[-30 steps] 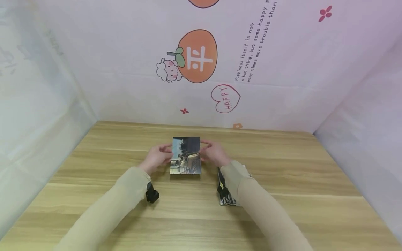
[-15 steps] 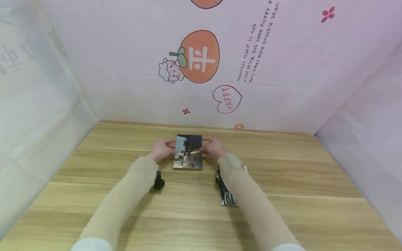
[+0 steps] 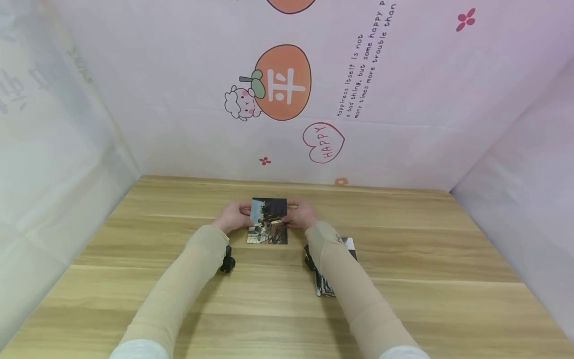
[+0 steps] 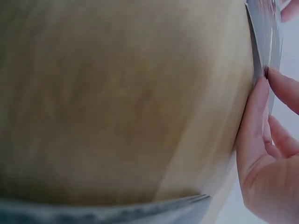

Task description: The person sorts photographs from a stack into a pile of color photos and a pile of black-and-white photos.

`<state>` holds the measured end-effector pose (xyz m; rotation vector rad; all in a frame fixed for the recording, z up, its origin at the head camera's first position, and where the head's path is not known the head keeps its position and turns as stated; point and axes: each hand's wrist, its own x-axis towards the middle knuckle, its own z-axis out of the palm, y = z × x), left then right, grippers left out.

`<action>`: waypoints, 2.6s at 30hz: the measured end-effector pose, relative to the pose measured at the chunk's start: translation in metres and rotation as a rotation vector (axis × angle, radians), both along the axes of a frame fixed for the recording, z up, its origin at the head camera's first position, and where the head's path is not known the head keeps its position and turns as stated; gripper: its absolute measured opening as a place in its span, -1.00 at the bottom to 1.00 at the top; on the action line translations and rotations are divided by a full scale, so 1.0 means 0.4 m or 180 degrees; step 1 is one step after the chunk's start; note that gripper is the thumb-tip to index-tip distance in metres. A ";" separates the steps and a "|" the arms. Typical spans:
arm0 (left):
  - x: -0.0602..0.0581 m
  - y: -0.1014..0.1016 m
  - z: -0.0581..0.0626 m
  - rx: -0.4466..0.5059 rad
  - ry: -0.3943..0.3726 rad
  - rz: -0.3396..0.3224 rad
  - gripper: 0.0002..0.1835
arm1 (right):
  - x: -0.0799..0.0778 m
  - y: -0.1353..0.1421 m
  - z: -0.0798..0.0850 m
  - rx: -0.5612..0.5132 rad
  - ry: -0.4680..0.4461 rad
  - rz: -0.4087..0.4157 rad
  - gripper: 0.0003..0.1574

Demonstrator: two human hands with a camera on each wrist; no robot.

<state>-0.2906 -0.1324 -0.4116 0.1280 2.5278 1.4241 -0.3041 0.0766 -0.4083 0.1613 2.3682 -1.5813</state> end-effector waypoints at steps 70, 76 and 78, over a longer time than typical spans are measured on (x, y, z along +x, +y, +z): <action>0.133 0.106 0.082 0.0128 0.0497 -0.0203 -0.53 | 0.137 0.160 0.123 0.0164 0.0658 0.0600 -0.32; 0.157 0.130 0.077 0.0190 0.0485 -0.0255 -0.56 | 0.174 0.174 0.119 0.0164 0.0800 0.0654 -0.34; 0.164 0.137 0.073 0.0194 0.0478 -0.0256 -0.56 | 0.187 0.180 0.117 0.0134 0.0813 0.0675 -0.34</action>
